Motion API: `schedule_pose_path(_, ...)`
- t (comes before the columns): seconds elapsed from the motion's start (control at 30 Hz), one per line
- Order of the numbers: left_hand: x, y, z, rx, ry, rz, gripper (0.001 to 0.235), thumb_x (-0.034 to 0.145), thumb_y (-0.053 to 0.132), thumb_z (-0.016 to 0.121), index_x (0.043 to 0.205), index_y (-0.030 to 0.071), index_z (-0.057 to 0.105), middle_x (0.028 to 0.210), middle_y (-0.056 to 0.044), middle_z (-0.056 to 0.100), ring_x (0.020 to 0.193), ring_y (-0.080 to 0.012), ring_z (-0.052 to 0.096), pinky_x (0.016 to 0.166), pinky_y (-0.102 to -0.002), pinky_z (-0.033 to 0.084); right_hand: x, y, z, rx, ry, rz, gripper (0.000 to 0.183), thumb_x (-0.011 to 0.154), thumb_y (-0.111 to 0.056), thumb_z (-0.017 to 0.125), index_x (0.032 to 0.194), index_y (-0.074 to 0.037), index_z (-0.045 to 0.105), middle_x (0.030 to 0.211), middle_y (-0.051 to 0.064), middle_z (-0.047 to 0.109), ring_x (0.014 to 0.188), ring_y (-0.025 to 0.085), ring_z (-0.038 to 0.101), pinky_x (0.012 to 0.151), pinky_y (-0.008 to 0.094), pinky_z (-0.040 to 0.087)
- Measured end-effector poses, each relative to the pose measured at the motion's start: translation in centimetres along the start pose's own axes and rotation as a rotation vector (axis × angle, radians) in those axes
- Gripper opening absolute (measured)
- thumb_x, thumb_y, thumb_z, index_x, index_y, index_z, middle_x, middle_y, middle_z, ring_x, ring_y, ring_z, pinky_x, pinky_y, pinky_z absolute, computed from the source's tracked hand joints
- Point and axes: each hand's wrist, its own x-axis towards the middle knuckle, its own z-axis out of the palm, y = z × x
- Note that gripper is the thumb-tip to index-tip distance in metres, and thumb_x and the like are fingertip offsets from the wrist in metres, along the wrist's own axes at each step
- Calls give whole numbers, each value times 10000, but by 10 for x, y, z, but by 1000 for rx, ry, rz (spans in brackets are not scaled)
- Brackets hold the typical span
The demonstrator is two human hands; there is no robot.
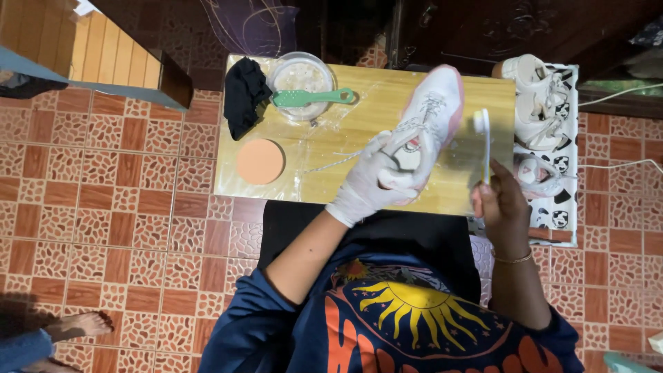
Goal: The person scrubs a white and pink sneaker with a yellow toothbrush while wearing white gloves. They rotate the shoe to clean the sole, sides, and upper sections, occasionally dipping the brush into a container of cleaning solution on the table.
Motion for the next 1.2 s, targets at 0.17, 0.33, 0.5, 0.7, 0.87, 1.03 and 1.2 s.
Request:
schedule_pose_path(0.17, -5, -95, -48, -361, -76, 70, 547, 532, 65, 984, 986, 14, 683, 1012, -99, 698, 926, -132, 629, 827, -267, 499, -14, -10, 35, -304, -85, -53, 260, 964, -166, 687, 1175, -15, 706, 1024, 243, 699, 951, 405, 674, 855, 483, 529)
schedule_pose_path(0.33, -22, -147, -66, -456, 143, -174, 552, 668, -28, 905, 1126, 7, 600, 1248, -105, 687, 1162, -160, 640, 938, -283, 530, -17, 25, 60, -582, -194, -345, 345, 984, -285, 602, 1305, -278, 729, 921, -7, 727, 752, 256, 728, 703, 380, 596)
schedule_pose_path(0.5, -19, -146, -58, -572, 98, -189, 492, 671, 49, 924, 1041, 141, 613, 1160, 48, 722, 1073, -60, 674, 917, -221, 535, 35, 56, 25, -663, 22, -264, 182, 982, -103, 644, 1110, -111, 772, 929, 169, 683, 868, 412, 690, 773, 471, 561)
schedule_pose_path(0.7, -20, -114, -59, -556, 86, -212, 467, 690, -35, 882, 1033, 103, 597, 1155, 9, 695, 1080, -98, 655, 924, -261, 534, 1, 56, 53, -837, -232, -284, 225, 921, -336, 631, 1072, -294, 792, 1003, 29, 737, 882, 274, 730, 786, 398, 603)
schedule_pose_path(0.87, -17, -125, -56, -613, 101, -219, 495, 691, -49, 886, 1056, 88, 581, 1171, -23, 677, 1078, -125, 667, 920, -267, 550, 39, 36, 22, -1043, -231, -354, 205, 971, -258, 606, 1096, -226, 765, 944, 62, 719, 854, 281, 736, 747, 398, 604)
schedule_pose_path(1.03, -17, -149, -50, -681, 104, -199, 466, 691, 12, 906, 1020, 104, 590, 1170, -2, 677, 1057, -102, 674, 881, -235, 561, 40, 23, 23, -963, -38, -437, 314, 1024, -93, 562, 1279, -114, 744, 871, 134, 666, 814, 333, 689, 693, 437, 573)
schedule_pose_path(1.2, -20, -141, -68, -700, 44, -255, 451, 720, -26, 884, 1037, 82, 582, 1197, -49, 675, 1054, -147, 699, 889, -287, 594, 6, -13, 48, -816, -270, -236, 328, 1026, -328, 578, 1330, -331, 700, 818, 10, 669, 825, 254, 715, 681, 386, 596)
